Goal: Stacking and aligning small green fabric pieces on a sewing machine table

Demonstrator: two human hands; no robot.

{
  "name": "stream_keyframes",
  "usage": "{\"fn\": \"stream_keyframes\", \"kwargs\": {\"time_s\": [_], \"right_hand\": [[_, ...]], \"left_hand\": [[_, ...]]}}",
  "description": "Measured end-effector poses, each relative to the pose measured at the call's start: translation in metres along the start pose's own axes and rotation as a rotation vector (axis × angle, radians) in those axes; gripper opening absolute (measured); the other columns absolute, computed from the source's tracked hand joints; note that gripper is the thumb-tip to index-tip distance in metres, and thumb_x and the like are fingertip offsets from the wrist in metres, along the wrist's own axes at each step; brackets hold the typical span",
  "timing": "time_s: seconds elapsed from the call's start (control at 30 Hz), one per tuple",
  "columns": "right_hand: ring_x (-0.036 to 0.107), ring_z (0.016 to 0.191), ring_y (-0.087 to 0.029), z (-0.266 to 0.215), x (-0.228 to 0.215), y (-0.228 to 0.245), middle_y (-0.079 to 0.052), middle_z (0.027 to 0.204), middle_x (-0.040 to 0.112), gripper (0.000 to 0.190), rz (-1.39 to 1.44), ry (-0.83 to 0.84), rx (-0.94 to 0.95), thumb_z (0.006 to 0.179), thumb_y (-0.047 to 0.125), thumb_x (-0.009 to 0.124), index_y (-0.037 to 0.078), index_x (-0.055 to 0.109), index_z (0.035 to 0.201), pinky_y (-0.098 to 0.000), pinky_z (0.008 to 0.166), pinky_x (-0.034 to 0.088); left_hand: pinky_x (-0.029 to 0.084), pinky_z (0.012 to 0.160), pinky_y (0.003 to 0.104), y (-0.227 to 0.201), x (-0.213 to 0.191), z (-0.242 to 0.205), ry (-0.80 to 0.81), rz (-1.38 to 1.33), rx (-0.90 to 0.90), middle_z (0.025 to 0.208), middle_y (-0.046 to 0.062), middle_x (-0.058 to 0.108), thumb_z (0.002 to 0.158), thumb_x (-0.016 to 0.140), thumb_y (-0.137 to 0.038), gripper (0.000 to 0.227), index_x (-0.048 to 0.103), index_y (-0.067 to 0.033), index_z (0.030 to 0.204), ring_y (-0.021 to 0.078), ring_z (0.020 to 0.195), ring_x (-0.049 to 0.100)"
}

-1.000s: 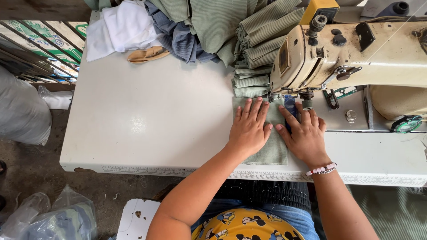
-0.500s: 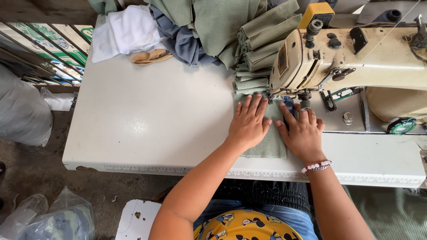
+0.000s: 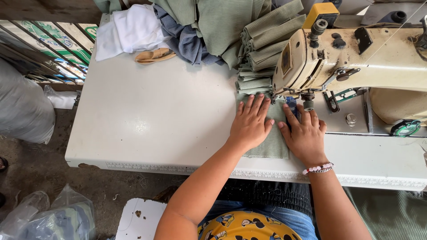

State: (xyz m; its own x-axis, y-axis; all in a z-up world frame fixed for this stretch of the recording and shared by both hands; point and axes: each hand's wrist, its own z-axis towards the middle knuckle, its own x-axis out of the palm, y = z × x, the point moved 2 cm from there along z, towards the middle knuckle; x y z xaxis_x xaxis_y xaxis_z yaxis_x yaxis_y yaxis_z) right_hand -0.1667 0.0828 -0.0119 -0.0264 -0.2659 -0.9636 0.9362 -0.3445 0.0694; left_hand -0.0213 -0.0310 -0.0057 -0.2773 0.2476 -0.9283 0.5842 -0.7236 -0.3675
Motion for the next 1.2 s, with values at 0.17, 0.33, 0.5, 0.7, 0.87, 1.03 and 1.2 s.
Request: {"fn": "stream_keyframes", "kwargs": {"time_s": [0.17,0.33,0.5,0.7,0.87,1.03,1.2], "right_hand": [[0.042,0.142,-0.035,0.0,0.0,0.0,-0.009,0.145,0.053,0.058,0.015,0.017,0.008,0.108,0.064,0.035,0.039,0.046,0.159,-0.0527,0.105,0.034],[0.042,0.142,-0.035,0.0,0.001,-0.001,-0.01,0.145,0.053,0.058,0.012,0.006,0.001,0.108,0.064,0.035,0.038,0.046,0.159,-0.0533,0.104,0.034],[0.044,0.14,-0.034,0.0,0.007,-0.004,-0.008,0.144,0.054,0.059,0.001,-0.028,-0.002,0.107,0.065,0.036,0.04,0.046,0.159,-0.0521,0.104,0.035],[0.047,0.139,-0.031,-0.001,0.006,-0.002,-0.006,0.143,0.056,0.058,-0.037,-0.077,-0.012,0.105,0.064,0.037,0.041,0.047,0.157,-0.0506,0.104,0.038],[0.048,0.138,-0.03,-0.002,0.008,-0.003,-0.005,0.142,0.056,0.057,-0.059,-0.107,-0.023,0.105,0.063,0.038,0.041,0.048,0.156,-0.0499,0.103,0.039],[0.048,0.139,-0.027,0.002,0.014,-0.006,-0.002,0.142,0.056,0.059,-0.084,-0.078,0.012,0.102,0.065,0.037,0.046,0.045,0.157,-0.0488,0.105,0.038],[0.049,0.136,-0.03,0.001,0.006,-0.001,-0.004,0.143,0.056,0.057,-0.071,-0.064,0.0,0.103,0.064,0.037,0.043,0.047,0.156,-0.0502,0.105,0.038]], "left_hand": [[0.017,0.123,0.06,0.0,-0.003,0.0,0.022,-0.023,-0.003,0.169,0.014,0.024,0.103,0.036,-0.047,0.069,0.028,-0.0136,0.162,0.0383,0.156,0.02],[0.018,0.123,0.06,0.0,0.0,0.0,-0.004,-0.014,0.003,0.169,0.014,0.025,0.103,0.037,-0.048,0.069,0.029,-0.0135,0.162,0.0384,0.156,0.021],[0.017,0.123,0.059,0.0,-0.003,-0.001,0.012,-0.015,0.003,0.169,0.014,0.023,0.103,0.038,-0.047,0.069,0.028,-0.0135,0.162,0.0381,0.156,0.02],[0.015,0.122,0.06,-0.003,-0.012,-0.002,0.039,-0.044,0.007,0.169,0.016,0.024,0.102,0.036,-0.046,0.069,0.029,-0.0116,0.161,0.0392,0.156,0.019],[0.016,0.122,0.06,-0.005,-0.017,-0.003,0.023,-0.032,0.014,0.168,0.017,0.024,0.102,0.038,-0.045,0.068,0.029,-0.0104,0.161,0.0393,0.155,0.02],[0.013,0.122,0.06,-0.004,-0.02,0.0,0.065,-0.063,0.021,0.169,0.017,0.021,0.103,0.034,-0.045,0.069,0.027,-0.0101,0.161,0.0392,0.155,0.017],[0.014,0.122,0.059,-0.005,-0.022,-0.001,0.077,-0.066,-0.002,0.169,0.016,0.023,0.102,0.036,-0.045,0.069,0.028,-0.0113,0.161,0.0378,0.155,0.018]]}}
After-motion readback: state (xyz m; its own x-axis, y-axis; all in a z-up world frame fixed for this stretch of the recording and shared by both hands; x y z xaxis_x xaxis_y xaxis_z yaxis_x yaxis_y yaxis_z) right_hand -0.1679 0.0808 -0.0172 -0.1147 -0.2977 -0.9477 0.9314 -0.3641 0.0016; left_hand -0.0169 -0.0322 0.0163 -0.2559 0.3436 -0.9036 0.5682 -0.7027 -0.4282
